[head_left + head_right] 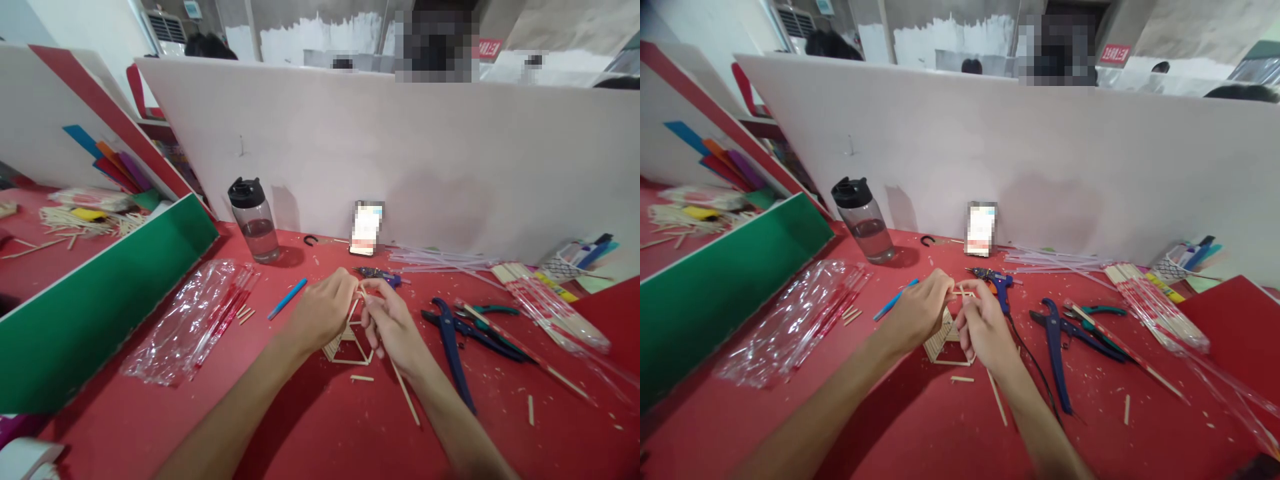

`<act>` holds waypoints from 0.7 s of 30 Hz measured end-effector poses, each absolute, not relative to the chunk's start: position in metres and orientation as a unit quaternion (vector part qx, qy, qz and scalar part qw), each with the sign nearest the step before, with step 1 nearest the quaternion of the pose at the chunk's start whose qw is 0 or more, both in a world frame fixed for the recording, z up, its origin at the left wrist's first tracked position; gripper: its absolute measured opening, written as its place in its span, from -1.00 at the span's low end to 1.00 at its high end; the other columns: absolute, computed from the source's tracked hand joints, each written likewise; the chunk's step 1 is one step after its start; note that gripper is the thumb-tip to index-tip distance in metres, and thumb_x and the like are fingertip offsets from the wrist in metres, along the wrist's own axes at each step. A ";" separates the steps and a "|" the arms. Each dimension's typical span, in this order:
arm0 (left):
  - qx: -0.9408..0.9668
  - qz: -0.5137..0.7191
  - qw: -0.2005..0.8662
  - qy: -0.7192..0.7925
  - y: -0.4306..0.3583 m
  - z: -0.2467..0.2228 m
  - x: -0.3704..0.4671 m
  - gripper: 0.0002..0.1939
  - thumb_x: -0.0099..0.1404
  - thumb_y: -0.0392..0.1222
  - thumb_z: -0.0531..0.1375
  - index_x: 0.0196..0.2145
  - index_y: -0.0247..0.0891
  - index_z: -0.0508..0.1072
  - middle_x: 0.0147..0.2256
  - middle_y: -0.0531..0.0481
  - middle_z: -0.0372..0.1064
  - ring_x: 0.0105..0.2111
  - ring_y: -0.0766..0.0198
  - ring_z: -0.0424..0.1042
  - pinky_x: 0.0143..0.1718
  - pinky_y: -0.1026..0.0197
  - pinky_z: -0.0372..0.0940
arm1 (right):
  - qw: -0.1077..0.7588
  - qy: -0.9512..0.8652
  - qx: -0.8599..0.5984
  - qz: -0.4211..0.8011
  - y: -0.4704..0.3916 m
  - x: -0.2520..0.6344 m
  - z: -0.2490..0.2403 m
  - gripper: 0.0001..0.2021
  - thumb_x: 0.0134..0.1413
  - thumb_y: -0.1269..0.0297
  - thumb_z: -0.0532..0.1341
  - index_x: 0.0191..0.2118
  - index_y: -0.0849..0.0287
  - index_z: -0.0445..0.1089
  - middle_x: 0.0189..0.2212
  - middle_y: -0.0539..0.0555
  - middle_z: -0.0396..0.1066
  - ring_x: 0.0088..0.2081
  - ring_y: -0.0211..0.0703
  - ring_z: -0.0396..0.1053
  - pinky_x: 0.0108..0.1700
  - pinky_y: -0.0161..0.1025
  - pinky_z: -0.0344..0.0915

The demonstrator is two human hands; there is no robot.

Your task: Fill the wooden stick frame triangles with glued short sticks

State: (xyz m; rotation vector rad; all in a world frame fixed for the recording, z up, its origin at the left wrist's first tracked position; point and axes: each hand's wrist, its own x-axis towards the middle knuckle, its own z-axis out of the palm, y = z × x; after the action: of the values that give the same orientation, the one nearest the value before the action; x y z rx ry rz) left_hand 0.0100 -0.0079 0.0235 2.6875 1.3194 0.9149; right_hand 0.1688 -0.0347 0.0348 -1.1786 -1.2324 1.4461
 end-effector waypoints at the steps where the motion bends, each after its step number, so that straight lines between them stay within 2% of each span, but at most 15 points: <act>1: 0.861 0.292 0.000 0.416 -0.008 0.025 0.009 -0.70 0.56 -0.19 -0.22 -0.27 -0.19 0.21 -0.32 0.00 0.27 -0.39 0.23 0.29 -0.40 0.22 0.12 | 0.459 -0.475 -0.476 0.581 -0.033 0.170 0.034 -0.69 0.14 0.11 0.17 -0.03 0.07 0.24 -0.58 -0.20 0.29 -0.77 -0.41 0.10 -0.83 -0.52 0.02; 4: 0.855 0.302 0.025 0.420 -0.006 0.030 0.003 -0.74 0.56 -0.17 -0.17 -0.24 -0.19 0.23 -0.31 0.01 0.31 -0.38 0.25 0.31 -0.37 0.24 0.15 | 0.495 -0.436 -0.466 0.590 -0.029 0.175 0.037 -0.64 0.07 0.08 0.23 -0.05 0.08 0.25 -0.58 -0.20 0.29 -0.76 -0.42 0.09 -0.82 -0.52 0.01; 9: 0.809 0.308 0.082 0.493 0.004 0.036 -0.017 -0.79 0.53 -0.07 -0.06 -0.22 -0.17 0.27 -0.31 0.03 0.39 -0.32 0.22 0.38 -0.32 0.22 0.20 | 0.493 -0.451 -0.447 0.594 -0.028 0.182 0.044 -0.64 0.06 0.07 0.26 -0.07 0.09 0.27 -0.59 -0.20 0.30 -0.76 -0.42 0.09 -0.81 -0.51 0.01; 12: 0.786 0.319 0.070 0.525 0.012 0.037 -0.033 -0.91 0.45 -0.23 0.03 -0.16 -0.18 0.31 -0.25 -0.02 0.44 -0.24 0.15 0.41 -0.27 0.18 0.23 | 0.487 -0.468 -0.443 0.589 -0.030 0.182 0.045 -0.66 0.08 0.08 0.27 -0.07 0.09 0.27 -0.58 -0.19 0.31 -0.74 -0.43 0.11 -0.78 -0.51 0.03; 15: 0.790 0.320 0.055 0.520 0.015 0.040 -0.041 -0.80 0.37 -0.39 0.04 -0.17 -0.18 0.38 -0.20 -0.07 0.45 -0.16 0.11 0.40 -0.19 0.10 0.26 | 0.479 -0.484 -0.440 0.586 -0.030 0.181 0.044 -0.66 0.10 0.08 0.27 -0.08 0.09 0.27 -0.57 -0.18 0.31 -0.73 -0.43 0.13 -0.77 -0.52 0.02; 17: 0.793 0.336 0.099 0.499 0.013 0.046 -0.036 -0.85 0.38 -0.34 0.08 -0.18 -0.19 0.43 -0.19 -0.08 0.47 -0.18 0.12 0.42 -0.15 0.07 0.29 | 0.473 -0.497 -0.438 0.581 -0.031 0.180 0.044 -0.66 0.11 0.07 0.27 -0.06 0.09 0.27 -0.57 -0.18 0.32 -0.73 -0.43 0.13 -0.76 -0.52 0.02; 19: 0.784 0.373 0.191 0.458 0.006 0.054 -0.026 -0.92 0.39 -0.21 0.16 -0.19 -0.19 0.45 -0.21 -0.05 0.50 -0.26 0.19 0.45 -0.17 0.10 0.33 | 0.463 -0.520 -0.435 0.572 -0.032 0.179 0.045 -0.66 0.13 0.07 0.26 -0.05 0.09 0.27 -0.56 -0.17 0.33 -0.72 -0.43 0.13 -0.75 -0.50 0.05; 21: 0.772 0.394 0.264 0.423 -0.001 0.062 -0.014 -0.90 0.38 -0.17 0.19 -0.18 -0.17 0.47 -0.20 -0.02 0.52 -0.26 0.22 0.46 -0.19 0.14 0.35 | 0.449 -0.547 -0.427 0.562 -0.034 0.178 0.048 -0.67 0.15 0.07 0.25 -0.04 0.10 0.27 -0.54 -0.15 0.36 -0.71 -0.42 0.14 -0.73 -0.49 0.07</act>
State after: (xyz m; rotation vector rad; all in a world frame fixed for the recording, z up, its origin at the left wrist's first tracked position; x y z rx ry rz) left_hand -0.0142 -0.0009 0.0617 2.0878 1.1443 1.0646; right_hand 0.1781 -0.0340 0.0480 -1.0563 -1.3532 1.3908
